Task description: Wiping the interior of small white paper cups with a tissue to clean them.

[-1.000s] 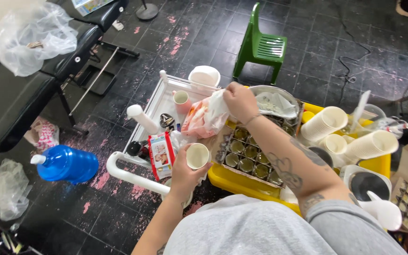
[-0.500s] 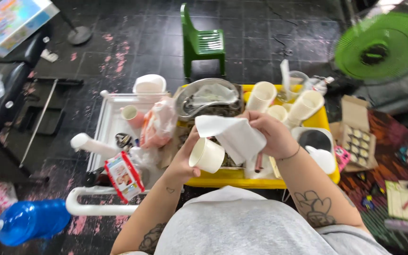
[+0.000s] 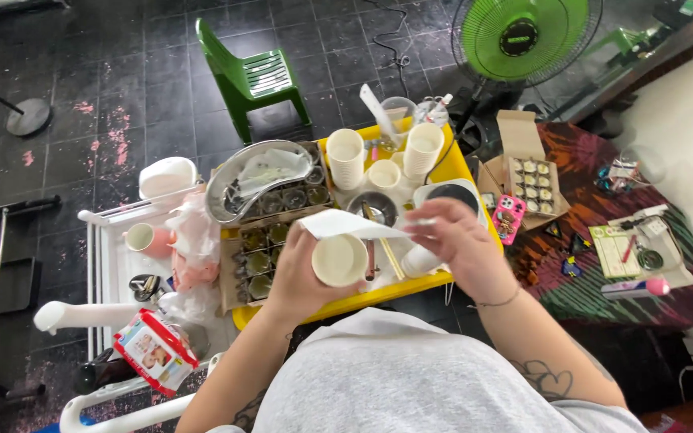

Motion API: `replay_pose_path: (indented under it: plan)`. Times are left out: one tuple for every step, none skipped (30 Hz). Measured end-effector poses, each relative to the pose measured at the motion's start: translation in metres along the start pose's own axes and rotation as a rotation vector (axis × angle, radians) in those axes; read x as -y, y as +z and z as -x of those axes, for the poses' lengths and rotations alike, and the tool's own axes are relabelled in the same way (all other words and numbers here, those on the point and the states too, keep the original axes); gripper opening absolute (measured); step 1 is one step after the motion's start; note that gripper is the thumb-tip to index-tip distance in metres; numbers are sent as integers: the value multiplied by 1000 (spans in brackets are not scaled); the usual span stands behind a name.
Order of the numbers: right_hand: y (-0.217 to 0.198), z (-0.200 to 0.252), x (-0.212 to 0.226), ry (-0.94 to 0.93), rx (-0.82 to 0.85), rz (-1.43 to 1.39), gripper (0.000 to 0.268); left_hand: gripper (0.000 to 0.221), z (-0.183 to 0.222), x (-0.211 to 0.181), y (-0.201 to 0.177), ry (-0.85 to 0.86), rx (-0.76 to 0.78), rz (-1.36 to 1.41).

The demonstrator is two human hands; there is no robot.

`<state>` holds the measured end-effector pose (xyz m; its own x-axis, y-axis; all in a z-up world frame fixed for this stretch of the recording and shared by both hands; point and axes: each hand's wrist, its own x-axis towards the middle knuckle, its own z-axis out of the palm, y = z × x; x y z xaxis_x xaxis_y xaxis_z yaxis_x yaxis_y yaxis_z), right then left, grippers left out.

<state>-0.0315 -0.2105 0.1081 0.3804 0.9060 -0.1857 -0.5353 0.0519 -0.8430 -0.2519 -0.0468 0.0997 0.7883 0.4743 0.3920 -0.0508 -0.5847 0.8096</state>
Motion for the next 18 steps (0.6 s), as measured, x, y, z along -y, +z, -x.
replay_pose_path:
  plan:
    - [-13,7,3,1,-5,-1,23,87,-1,4,7,-1,4,3]
    - [-26,13,6,-127,-84,14,21,85,-3,8,14,-29,-73,-145]
    - [-38,18,10,-256,-157,30,20,83,-5,13,21,-55,-154,-295]
    - [-59,21,0,-256,-157,33,20,83,-7,16,27,-56,-155,-293]
    - [-80,23,-9,-398,-161,21,19,80,-10,20,33,-11,-202,-409]
    - [-101,26,-19,-539,-166,10,17,77,-13,24,39,34,-248,-524]
    - [-109,26,-25,-533,-163,10,17,77,-18,25,45,28,-249,-525]
    - [-116,27,-31,-601,-163,105,23,78,-23,26,51,41,-231,-507]
    - [-124,26,-36,-673,-160,201,30,80,-31,28,56,60,-214,-490]
    - [-119,23,-37,-673,-156,202,30,80,-38,30,61,59,-218,-492]
    - [-114,22,-37,-674,-109,483,50,79,-45,32,66,85,-195,-469]
    - [-109,21,-38,-667,-59,764,73,78,-52,34,72,111,-172,-447]
    - [-104,18,-41,-665,-56,766,73,78,-58,37,77,107,-175,-447]
    - [-100,14,-43,-517,-27,838,91,77,-65,39,82,124,-130,-442]
    - [-94,12,-46,-366,0,906,110,77,-71,42,87,140,-84,-437]
    - [-94,6,-51,-363,1,905,110,77,-75,46,92,137,-84,-437]
    - [-93,0,-55,-395,0,954,108,76,-81,51,97,162,-45,-435]
    - [-92,-6,-59,-427,-2,1002,105,74,-86,55,103,187,-7,-432]
